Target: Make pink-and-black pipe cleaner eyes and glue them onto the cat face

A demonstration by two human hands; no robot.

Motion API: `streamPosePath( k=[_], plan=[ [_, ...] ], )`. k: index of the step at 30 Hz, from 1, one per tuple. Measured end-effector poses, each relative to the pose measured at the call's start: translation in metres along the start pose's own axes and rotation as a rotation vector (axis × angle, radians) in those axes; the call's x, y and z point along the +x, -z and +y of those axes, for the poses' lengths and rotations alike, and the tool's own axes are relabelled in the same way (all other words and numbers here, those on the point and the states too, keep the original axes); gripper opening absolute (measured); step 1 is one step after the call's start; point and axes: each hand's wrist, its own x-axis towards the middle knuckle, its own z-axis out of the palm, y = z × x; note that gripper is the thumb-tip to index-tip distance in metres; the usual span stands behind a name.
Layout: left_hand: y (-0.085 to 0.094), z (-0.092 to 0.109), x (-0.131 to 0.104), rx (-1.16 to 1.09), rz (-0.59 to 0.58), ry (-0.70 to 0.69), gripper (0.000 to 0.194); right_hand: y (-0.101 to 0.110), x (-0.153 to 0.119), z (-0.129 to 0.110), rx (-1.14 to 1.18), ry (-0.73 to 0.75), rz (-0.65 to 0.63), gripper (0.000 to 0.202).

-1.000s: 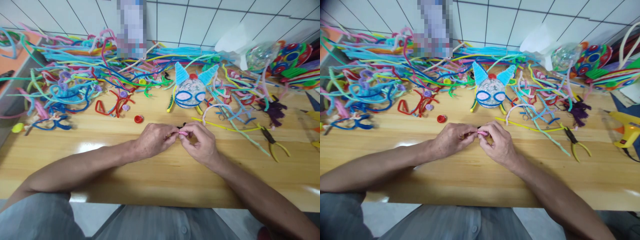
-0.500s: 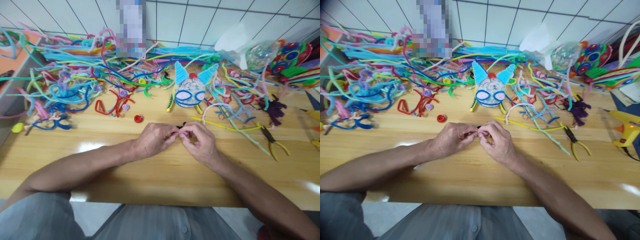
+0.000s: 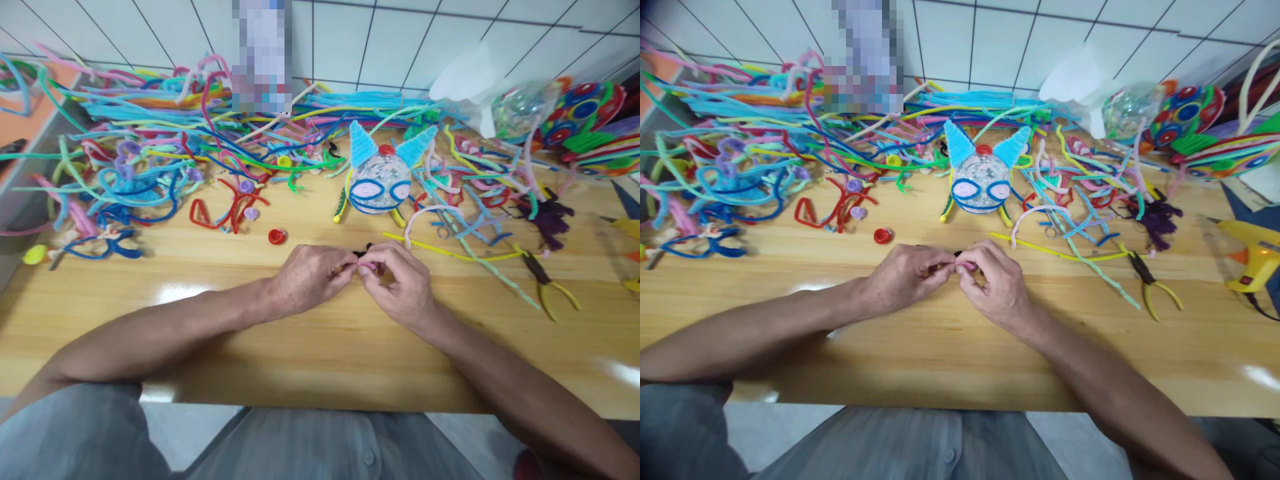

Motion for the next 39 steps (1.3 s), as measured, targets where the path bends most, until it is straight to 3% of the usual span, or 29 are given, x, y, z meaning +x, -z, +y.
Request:
streamPosePath(
  k=[23,39],
  plan=[
    [-0.0015,-0.0001,-0.0003,-0.052,-0.008,0.046,0.020,-0.0018,-0.0030,0.0023,-0.041,0.010,0.029,0.022],
    [0.0007,0.0026,0.0041,-0.208,-0.018,0.175,0.020,-0.0015,-0.0028,0.0034,-0.066,0.047,0.051,0.025]
  ],
)
